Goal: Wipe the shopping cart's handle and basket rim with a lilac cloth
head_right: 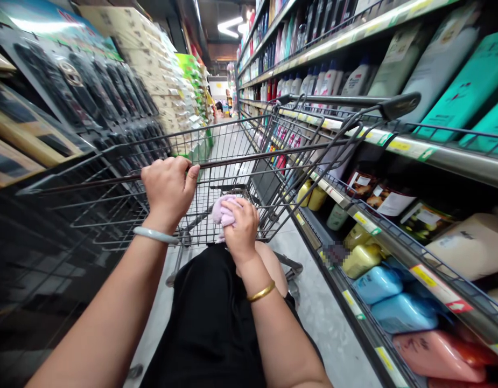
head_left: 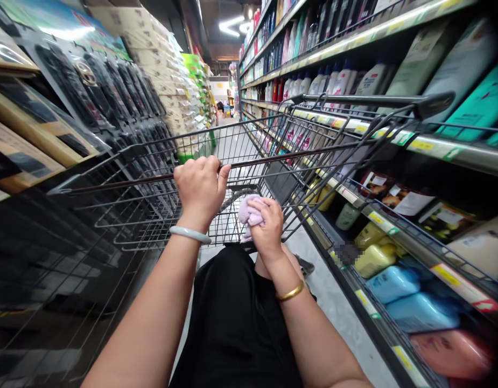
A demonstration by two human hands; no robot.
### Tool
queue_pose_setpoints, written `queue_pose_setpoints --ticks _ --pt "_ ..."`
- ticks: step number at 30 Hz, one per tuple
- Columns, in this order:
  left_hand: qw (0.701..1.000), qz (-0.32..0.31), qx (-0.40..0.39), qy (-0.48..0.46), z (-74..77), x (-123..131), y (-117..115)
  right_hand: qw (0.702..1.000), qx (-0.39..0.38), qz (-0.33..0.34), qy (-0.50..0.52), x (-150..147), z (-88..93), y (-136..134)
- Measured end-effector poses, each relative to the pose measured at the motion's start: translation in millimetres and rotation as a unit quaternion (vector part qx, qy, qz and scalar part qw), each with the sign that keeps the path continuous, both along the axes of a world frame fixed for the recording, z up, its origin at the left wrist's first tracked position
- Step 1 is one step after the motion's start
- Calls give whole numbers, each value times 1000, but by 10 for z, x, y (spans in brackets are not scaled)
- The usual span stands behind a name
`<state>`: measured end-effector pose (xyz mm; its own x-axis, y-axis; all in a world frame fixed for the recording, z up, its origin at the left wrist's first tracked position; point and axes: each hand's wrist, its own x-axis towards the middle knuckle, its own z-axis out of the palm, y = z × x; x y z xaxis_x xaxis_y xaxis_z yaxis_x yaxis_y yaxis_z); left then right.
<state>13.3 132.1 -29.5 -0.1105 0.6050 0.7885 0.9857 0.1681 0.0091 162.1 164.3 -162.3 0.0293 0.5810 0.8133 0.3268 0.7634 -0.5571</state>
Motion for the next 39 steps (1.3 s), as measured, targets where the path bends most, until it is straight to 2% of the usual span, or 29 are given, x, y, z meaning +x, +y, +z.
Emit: queue_pose_setpoints --ticks 3,6,11,13,18,20,23,26,28,30,35,37,39 --pt "1000 1 0 4 -3 -7 -2 995 -6 -32 99 105 15 120" --pt "1000 1 2 4 -4 -9 -2 990 -12 -59 126 121 28 129" --pt "1000 -4 -3 -9 -2 -6 1 1000 -12 -3 -7 -76 -12 -63" --pt "1000 -4 -3 -11 -4 -8 2 1000 -8 9 -16 -91 -32 -67" --pt "1000 -6 1 -9 -8 -10 -2 992 -37 -16 120 72 -51 117" --pt "1000 -5 0 -10 -8 -7 -3 989 -46 -24 140 89 -56 135" --pt "1000 -1 0 -9 -8 -2 -1 995 -44 0 85 -11 -72 37" --pt "1000 2 1 -5 -9 -1 2 998 -23 56 2 -145 -91 -91" --pt "1000 2 3 -2 -9 -3 2 997 -8 78 -12 -169 -96 -116" --pt "1000 4 4 1 -9 -5 1 998 -3 67 17 -118 -87 -75" --pt "1000 5 -3 -3 -8 -8 5 989 -6 -36 143 90 -25 79" --pt "1000 1 1 -8 -11 -9 10 989 -7 -48 137 83 -21 65" --pt "1000 -3 5 -12 -14 -9 14 996 -13 -30 82 17 -39 12"
